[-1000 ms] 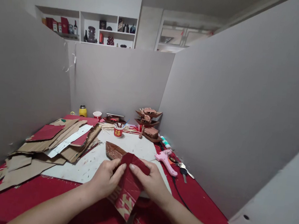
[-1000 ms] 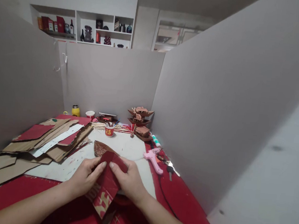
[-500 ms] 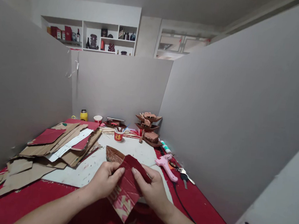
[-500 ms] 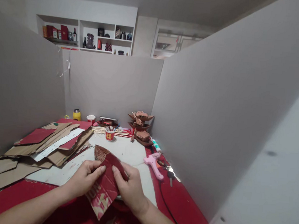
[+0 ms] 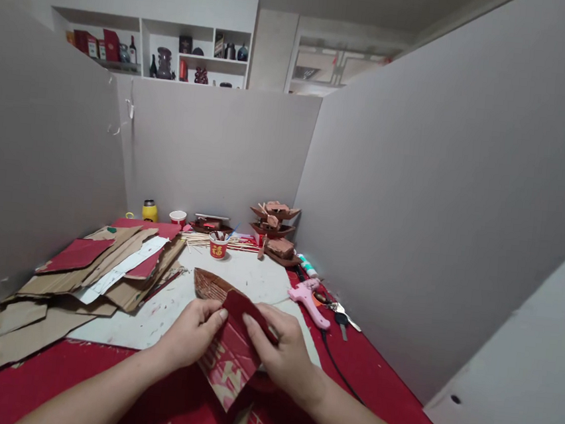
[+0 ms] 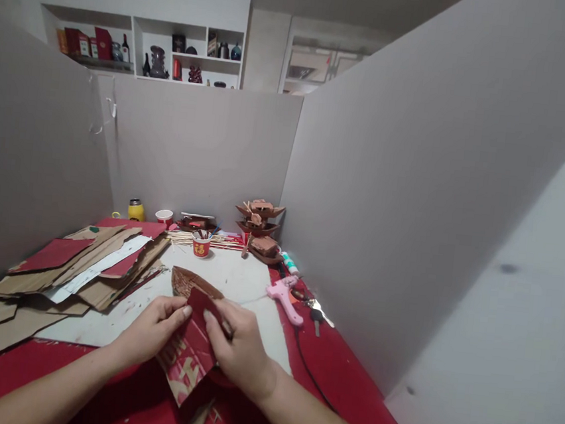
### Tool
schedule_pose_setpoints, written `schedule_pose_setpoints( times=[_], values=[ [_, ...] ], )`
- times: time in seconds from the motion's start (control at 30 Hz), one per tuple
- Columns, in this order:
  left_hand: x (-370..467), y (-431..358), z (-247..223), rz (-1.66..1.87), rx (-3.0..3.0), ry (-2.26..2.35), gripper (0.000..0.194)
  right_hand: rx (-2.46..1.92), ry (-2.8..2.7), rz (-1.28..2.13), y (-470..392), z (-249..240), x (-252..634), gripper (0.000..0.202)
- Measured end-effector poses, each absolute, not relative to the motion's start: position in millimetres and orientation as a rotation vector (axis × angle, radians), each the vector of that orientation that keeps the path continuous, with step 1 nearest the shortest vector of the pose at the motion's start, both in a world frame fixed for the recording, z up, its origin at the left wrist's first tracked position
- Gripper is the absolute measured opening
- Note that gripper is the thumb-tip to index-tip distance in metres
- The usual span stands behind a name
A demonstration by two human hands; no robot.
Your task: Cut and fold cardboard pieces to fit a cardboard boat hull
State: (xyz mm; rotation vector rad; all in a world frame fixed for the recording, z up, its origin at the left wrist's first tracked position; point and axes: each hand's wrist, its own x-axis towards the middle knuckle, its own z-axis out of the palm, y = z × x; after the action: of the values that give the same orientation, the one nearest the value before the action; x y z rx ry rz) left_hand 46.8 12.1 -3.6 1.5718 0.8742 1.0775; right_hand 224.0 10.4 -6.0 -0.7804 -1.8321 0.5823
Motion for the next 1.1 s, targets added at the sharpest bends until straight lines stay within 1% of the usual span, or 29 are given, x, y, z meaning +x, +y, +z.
schedule_pose_setpoints(
  times=[0.07, 0.23, 0.4, 0.6, 0.73, 0.93, 1.0, 1.1],
  values=[
    [47, 14, -4, 1.087, 1.536, 0.870, 0.036, -0.757, -1.859, 0.550, 10, -4, 223, 0.017],
    [39, 15, 3, 1.077, 1.431, 0.843, 0.038, -0.887, -1.569, 0.745, 17, 0, 223, 0.024],
    [39, 19, -1, 1.087, 1.353, 0.826, 0.037, -0.911, -1.321, 0.695, 24, 1, 222, 0.034],
    [32, 24, 5, 1.191, 1.337, 0.824, 0.035, -0.844, -1.435, 0.925, 25, 5, 227, 0.034],
    [16, 27, 18, 1.238, 1.347, 0.858, 0.031, -0.814, -1.401, 0.933, 31, 11, 237, 0.042],
    [12, 27, 18, 1.198, 1.351, 0.847, 0.022, -0.738, -1.494, 1.201, 28, 9, 235, 0.030],
    [11, 28, 20, 1.234, 1.303, 0.807, 0.022, -0.752, -1.421, 1.183, 29, 7, 234, 0.029],
    [9, 29, 25, 1.277, 1.201, 0.720, 0.027, -0.775, -1.255, 1.111, 38, 5, 235, 0.032]
  ],
)
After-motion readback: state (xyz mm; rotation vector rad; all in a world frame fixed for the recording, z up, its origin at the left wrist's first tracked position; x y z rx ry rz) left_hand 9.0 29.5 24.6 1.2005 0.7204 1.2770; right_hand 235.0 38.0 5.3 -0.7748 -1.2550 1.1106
